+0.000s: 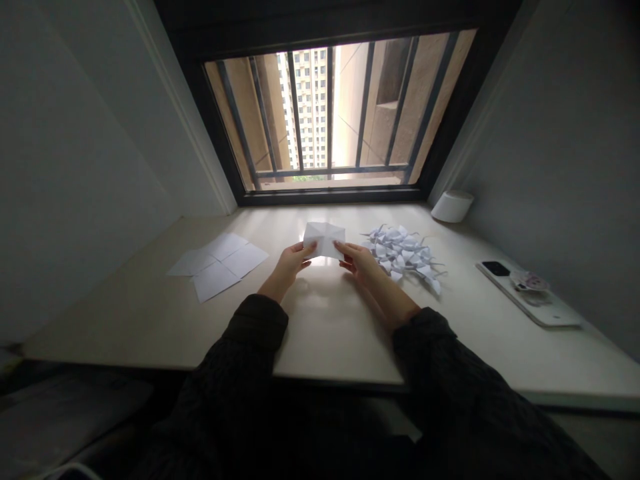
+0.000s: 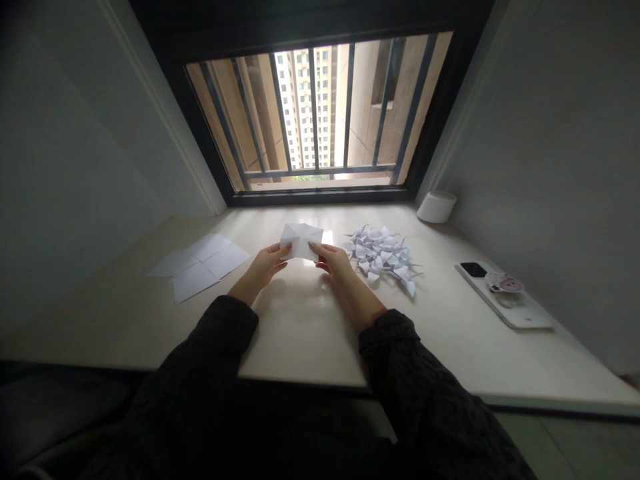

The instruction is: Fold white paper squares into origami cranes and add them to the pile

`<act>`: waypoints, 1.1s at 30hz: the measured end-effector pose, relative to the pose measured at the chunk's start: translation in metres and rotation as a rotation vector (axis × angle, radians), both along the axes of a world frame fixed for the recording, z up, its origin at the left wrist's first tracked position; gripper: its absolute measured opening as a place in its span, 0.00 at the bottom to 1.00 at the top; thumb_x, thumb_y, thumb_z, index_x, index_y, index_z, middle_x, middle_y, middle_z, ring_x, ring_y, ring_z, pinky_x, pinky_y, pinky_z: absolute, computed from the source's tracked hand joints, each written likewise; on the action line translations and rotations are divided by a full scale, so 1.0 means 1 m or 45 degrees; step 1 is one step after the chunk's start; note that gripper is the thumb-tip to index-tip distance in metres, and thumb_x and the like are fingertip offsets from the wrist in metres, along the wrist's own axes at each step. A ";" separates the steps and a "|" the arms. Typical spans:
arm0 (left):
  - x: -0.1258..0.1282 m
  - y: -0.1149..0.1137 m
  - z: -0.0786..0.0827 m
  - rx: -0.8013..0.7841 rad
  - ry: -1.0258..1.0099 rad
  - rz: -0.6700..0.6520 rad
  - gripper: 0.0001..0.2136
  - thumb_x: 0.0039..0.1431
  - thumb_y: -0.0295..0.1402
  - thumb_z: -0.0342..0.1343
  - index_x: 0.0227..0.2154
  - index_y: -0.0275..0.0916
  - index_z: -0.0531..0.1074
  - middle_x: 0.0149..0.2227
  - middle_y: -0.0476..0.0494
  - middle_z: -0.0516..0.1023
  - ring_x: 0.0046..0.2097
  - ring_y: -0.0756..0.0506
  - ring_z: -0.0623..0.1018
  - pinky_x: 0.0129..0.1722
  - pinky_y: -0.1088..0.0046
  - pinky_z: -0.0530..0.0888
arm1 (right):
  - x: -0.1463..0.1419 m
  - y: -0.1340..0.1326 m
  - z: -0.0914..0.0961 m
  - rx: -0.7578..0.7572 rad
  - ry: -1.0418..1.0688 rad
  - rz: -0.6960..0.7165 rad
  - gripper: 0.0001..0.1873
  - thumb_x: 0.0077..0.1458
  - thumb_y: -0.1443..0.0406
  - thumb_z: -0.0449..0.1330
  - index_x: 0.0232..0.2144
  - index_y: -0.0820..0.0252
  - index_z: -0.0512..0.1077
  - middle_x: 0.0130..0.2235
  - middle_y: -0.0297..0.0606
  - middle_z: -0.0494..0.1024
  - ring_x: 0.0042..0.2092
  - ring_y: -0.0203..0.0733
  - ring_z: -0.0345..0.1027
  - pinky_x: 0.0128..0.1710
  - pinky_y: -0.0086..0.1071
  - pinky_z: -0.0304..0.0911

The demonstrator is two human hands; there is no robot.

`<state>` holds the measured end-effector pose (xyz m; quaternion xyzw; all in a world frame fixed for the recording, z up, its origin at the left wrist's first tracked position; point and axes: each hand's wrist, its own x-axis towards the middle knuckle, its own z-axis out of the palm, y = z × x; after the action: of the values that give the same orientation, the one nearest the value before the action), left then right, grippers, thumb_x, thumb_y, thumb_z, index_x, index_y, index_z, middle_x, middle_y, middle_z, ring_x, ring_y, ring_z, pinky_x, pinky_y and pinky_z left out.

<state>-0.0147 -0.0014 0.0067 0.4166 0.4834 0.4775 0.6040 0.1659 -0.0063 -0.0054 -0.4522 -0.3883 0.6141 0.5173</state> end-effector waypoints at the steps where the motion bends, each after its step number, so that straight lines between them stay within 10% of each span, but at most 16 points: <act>1: -0.001 0.000 -0.001 0.008 0.021 0.002 0.21 0.39 0.43 0.67 0.37 0.40 0.77 0.37 0.44 0.77 0.39 0.47 0.74 0.39 0.72 0.65 | 0.000 0.001 -0.001 -0.012 0.007 -0.006 0.19 0.34 0.51 0.70 0.27 0.57 0.76 0.24 0.32 0.72 0.26 0.33 0.63 0.25 0.27 0.58; 18: 0.010 -0.003 -0.011 0.147 -0.033 0.102 0.21 0.36 0.45 0.68 0.32 0.37 0.77 0.30 0.43 0.77 0.35 0.48 0.76 0.39 0.70 0.69 | -0.013 -0.014 0.007 0.036 -0.031 0.095 0.19 0.34 0.53 0.71 0.25 0.60 0.75 0.25 0.34 0.73 0.26 0.32 0.62 0.25 0.26 0.59; 33: 0.022 -0.012 -0.010 0.438 0.191 0.008 0.14 0.41 0.38 0.65 0.32 0.37 0.78 0.32 0.44 0.80 0.35 0.46 0.76 0.36 0.70 0.69 | -0.013 -0.007 0.000 0.158 -0.004 -0.162 0.20 0.34 0.53 0.69 0.29 0.59 0.77 0.28 0.35 0.76 0.29 0.34 0.65 0.26 0.27 0.60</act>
<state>0.0076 -0.0134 -0.0030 0.5466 0.4394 0.5228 0.4846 0.1530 -0.0136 -0.0049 -0.4439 -0.3969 0.5540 0.5819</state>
